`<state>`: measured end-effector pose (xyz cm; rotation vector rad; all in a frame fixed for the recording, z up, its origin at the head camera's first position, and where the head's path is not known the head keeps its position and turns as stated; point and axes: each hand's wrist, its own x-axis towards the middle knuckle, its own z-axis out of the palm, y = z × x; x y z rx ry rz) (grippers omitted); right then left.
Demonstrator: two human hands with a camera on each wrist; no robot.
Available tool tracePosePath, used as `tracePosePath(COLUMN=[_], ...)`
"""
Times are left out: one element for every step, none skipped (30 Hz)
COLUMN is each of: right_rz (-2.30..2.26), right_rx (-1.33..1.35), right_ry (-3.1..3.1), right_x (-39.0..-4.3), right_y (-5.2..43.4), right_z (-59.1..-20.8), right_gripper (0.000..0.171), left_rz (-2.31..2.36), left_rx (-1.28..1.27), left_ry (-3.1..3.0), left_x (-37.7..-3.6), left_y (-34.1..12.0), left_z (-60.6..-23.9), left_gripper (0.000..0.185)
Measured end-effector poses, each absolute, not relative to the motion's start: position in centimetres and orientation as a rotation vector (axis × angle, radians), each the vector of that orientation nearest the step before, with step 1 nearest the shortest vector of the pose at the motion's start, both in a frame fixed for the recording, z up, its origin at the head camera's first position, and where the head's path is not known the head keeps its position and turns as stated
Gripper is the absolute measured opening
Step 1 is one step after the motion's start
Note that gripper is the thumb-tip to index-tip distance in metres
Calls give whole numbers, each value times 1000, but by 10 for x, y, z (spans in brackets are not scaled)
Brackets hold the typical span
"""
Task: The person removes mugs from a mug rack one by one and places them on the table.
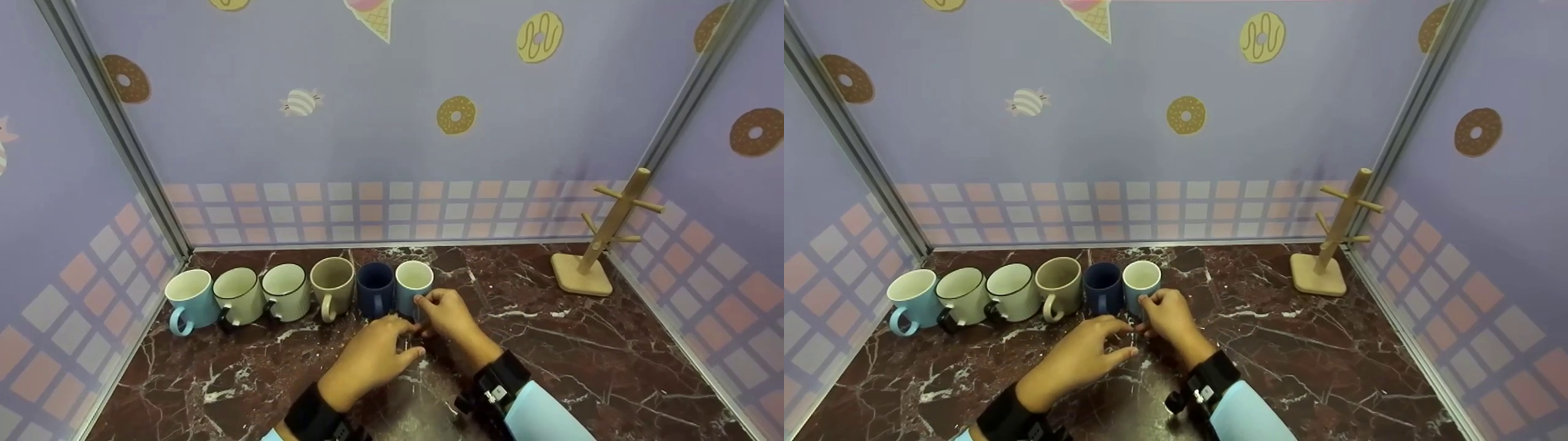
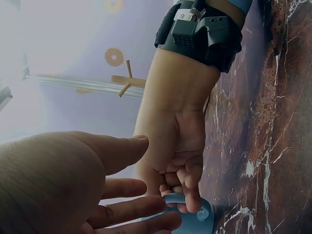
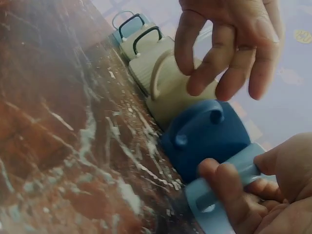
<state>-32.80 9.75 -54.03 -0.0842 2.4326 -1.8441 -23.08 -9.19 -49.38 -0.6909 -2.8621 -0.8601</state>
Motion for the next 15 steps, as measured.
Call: tracePosePath(right_rz=[-1818,-1786,-1743,-1704,-1644,-1573,-1498,-1423,-1350,-1291,-1233,-1202,-1180,-1163,-1143], right_rx=[-87,-93,-109,-119,-138,-155,-166,-176,-185,-196,-208,-221,-242,-276,-315], right_ry=[2456,2486,2531,2567,2624,2682,2743,2802,2861,2906,2951,2980,3009,3042,3079], right_x=[-328,-329,-330,-331,-332,-332,-333,-333,-334,-334,-334,-334,-334,-335,-336], right_y=[99,102,105,109,113,119,125,131,138,144,151,157,163,168,173], right_z=[-539,-537,-535,-532,-530,-526,-521,-517,-512,-508,-504,-499,-496,-493,-490], right_gripper=[28,28,27,26,25,24,23,22,22,23,23,24,24,25,27], left_rz=[-866,-865,-867,-862,-860,-850,-834,-815,-797,-775,-749,-720,-695,-675,-659], left_rx=[-691,-691,-686,-679,-668,-652,-625,-595,-561,-526,-493,-458,-425,-396,-373], left_ry=[-2855,-2846,-2833,-2817,-2801,-2784,-2772,-2757,-2741,-2726,-2711,-2693,-2675,-2654,-2631], left_x=[-231,-231,-230,-230,-230,-229,-228,-228,-227,-227,-227,-228,-229,-229,-230], left_y=[-92,-92,-92,-92,-93,-94,-95,-98,-100,-103,-107,-110,-114,-118,-122], left_z=[-493,-493,-492,-490,-488,-486,-483,-481,-477,-475,-472,-470,-468,-466,-464], left_gripper=[42,41,39,38,37,36,36,37,37,37,37,37,37,36,36])
